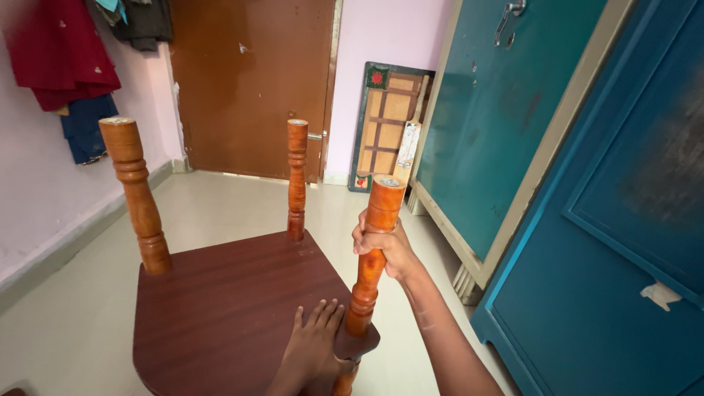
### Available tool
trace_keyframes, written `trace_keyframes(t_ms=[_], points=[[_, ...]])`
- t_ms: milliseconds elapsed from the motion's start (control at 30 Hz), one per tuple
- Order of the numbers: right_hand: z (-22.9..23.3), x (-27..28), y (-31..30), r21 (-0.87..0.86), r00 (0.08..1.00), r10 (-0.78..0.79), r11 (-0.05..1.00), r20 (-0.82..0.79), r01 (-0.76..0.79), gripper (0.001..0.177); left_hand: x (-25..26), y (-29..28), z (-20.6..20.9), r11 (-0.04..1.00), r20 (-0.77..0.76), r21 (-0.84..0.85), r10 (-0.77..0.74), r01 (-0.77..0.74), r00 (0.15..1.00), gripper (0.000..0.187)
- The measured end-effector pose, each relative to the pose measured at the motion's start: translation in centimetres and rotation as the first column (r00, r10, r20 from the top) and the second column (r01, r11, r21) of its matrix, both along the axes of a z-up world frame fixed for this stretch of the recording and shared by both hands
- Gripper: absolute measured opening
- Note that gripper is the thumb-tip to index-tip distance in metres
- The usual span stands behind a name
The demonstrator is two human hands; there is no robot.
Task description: The person uses a screwdriver to remove screws from a small wooden table, then detaches the tabletop and legs. The components are placed on the floor.
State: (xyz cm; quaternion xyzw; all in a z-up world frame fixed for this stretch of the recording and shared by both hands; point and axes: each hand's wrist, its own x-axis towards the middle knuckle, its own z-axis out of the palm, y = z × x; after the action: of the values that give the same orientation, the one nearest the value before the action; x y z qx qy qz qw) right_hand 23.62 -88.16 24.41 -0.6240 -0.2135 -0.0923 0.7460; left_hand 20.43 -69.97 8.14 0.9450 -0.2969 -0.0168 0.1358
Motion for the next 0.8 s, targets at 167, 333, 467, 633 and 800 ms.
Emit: trace_keyframes(t_ms=[167,333,467,633,800], points=[[-0.5,1.6,-1.8,0.03,0.959,0.28,0.96,-0.041,-0.279,0.037,-0.1,-0.1,0.2,1.0,-0.033,-0.029,0.006,-0.006,0.999,0.112],[0.3,2.4,-2.1,0.029,0.792,0.609,0.793,-0.044,-0.608,0.036,-0.2,-0.3,0.6,0.999,-0.044,-0.027,0.03,-0.032,0.999,0.111],[2.4,-0.6,-1.3,-0.127,0.952,0.294,0.945,-0.078,-0.302,0.036,-0.5,-0.4,1.5,0.996,-0.096,0.077,0.046,-0.039,0.994,0.119],[3.0,-4.2,4.1,-0.123,0.804,-0.594,0.796,0.025,0.592,0.048,-0.8,-1.0,1.4,0.993,-0.089,0.085,0.094,-0.087,0.992,0.123],[2.4,-3.0,6.7,0.006,0.566,-0.813,0.572,0.139,0.82,0.035,-1.2,-0.8,0.9,0.998,-0.046,0.021,0.067,-0.066,0.997,0.123]])
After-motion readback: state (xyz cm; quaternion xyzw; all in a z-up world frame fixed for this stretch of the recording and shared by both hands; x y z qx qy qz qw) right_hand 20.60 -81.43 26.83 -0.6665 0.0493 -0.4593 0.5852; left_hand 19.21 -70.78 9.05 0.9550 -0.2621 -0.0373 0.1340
